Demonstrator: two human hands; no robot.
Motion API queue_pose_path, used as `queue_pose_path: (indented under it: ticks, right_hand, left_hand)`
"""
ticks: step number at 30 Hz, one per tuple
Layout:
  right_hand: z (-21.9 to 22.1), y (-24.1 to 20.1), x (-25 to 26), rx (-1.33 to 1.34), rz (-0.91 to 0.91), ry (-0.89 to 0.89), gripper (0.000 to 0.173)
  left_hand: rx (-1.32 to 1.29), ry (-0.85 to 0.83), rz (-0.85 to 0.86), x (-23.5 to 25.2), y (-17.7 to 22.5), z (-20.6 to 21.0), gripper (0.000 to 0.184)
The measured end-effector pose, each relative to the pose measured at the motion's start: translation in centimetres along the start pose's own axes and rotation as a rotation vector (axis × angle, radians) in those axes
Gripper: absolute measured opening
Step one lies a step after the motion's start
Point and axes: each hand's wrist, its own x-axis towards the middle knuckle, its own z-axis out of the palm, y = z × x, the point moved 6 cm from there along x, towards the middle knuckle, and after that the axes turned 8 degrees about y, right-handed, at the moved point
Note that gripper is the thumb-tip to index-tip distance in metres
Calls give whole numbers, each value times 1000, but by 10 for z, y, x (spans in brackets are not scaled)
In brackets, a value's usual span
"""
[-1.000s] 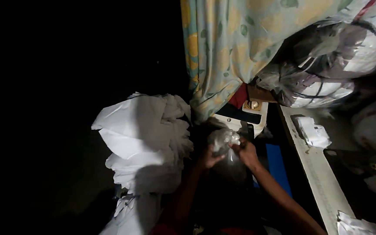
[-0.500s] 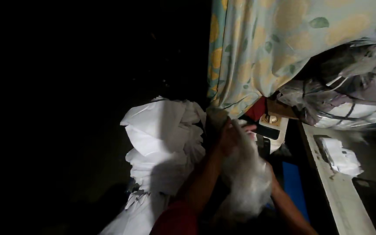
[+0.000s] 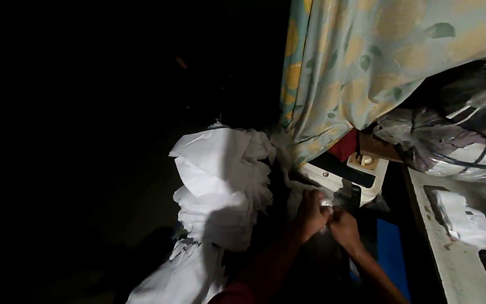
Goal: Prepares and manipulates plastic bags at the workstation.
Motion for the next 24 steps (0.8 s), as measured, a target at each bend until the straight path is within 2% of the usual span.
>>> queue_pose_path:
  ticks: [6,12,18,20,22,24]
  right_hand:
    - [-3,-13,3,-18,-40,-29,32]
    - [-12,-30,1,49,-76,-12,25]
    - [-14,-40,-5,34,-403,37,20]
    - [-15,-35,-9,59,-508,69,18]
    - [-16,-30,-12,95,-602,114,16]
    - [-13,-28,-12,100,-631,108,19]
  left_hand:
    - [-82,7,122,12,-11,-13,36]
    - [-94,135,92,11,-12,-10,38]
    - [-78,109,33,21,-23,-19,38]
    - [-135,80,106,20,-24,-23,40]
    - [-178,68,268,19,-25,-26,44]
    - [-142,91,412,20,-22,-29,37]
